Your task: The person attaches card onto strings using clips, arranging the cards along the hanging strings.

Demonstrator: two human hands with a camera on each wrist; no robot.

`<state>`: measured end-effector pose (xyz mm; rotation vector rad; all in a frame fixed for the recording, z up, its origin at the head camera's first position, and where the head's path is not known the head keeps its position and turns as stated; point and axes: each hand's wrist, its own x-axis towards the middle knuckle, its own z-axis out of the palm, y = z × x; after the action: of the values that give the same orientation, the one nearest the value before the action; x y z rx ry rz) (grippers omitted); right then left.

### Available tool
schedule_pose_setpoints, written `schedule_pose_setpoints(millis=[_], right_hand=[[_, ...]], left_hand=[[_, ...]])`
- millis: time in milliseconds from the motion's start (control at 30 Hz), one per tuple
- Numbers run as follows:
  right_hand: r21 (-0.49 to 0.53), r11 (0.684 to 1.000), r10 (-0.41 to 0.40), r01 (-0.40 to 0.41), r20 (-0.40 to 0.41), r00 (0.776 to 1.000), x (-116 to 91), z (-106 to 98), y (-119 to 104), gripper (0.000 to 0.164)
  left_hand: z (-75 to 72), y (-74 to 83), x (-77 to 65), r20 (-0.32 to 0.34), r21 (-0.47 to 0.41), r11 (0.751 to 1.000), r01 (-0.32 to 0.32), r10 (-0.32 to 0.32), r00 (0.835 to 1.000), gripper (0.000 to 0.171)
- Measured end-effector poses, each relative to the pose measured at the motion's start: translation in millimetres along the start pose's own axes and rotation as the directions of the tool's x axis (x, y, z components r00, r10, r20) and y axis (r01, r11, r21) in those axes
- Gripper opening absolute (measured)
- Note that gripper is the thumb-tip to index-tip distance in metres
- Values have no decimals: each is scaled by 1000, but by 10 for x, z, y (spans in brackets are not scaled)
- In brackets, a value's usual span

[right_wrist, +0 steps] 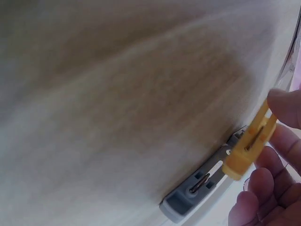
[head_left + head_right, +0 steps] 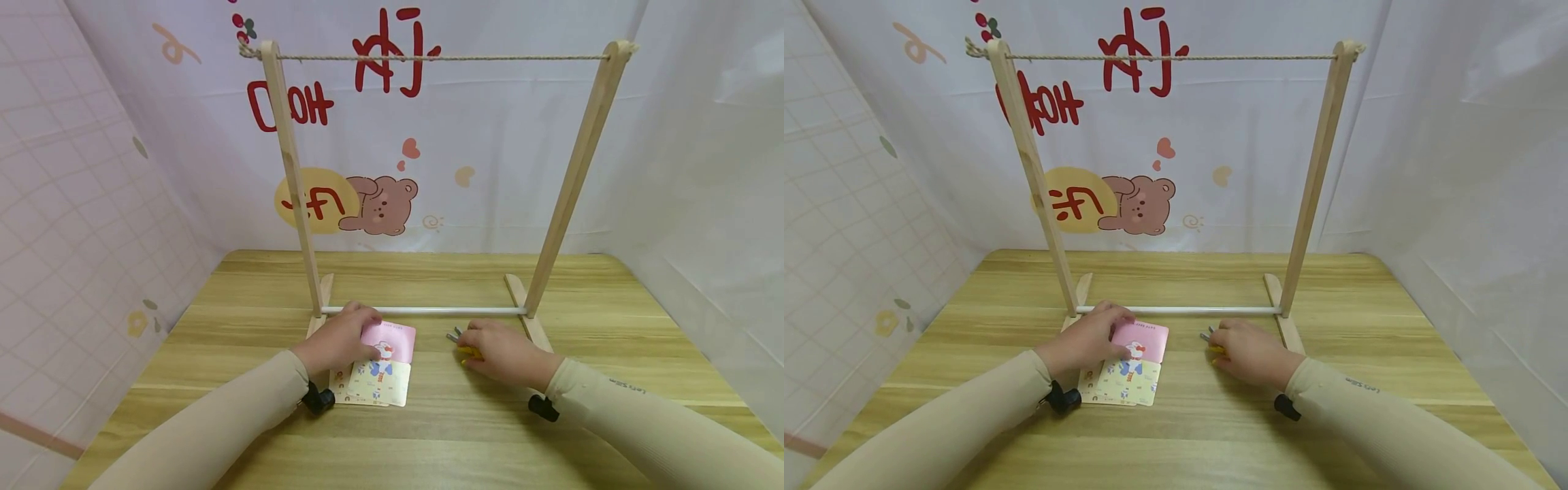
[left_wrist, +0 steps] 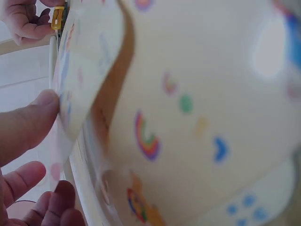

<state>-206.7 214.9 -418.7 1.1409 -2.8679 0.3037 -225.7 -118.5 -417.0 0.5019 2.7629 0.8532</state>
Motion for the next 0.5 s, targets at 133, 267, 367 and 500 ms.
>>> schedule_pose_setpoints(millis=[133, 267, 367, 500], right_hand=[[11, 1000, 20, -20, -19, 1000, 7, 3, -13, 22], [26, 999, 40, -39, -46, 998, 18, 5, -20, 22], [35, 998, 52, -50, -58, 997, 26, -10, -39, 25], [34, 998, 59, -56, -69, 996, 32, -19, -65, 33]], left_hand=[[-12, 4, 1, -18, -44, 999, -4, 3, 1000, 57], [-35, 11, 13, -39, -75, 997, -7, 4, 999, 46], [-48, 11, 25, -56, -122, 993, -7, 0, 998, 42], [-50, 3, 34, -64, -193, 981, -10, -2, 998, 44]])
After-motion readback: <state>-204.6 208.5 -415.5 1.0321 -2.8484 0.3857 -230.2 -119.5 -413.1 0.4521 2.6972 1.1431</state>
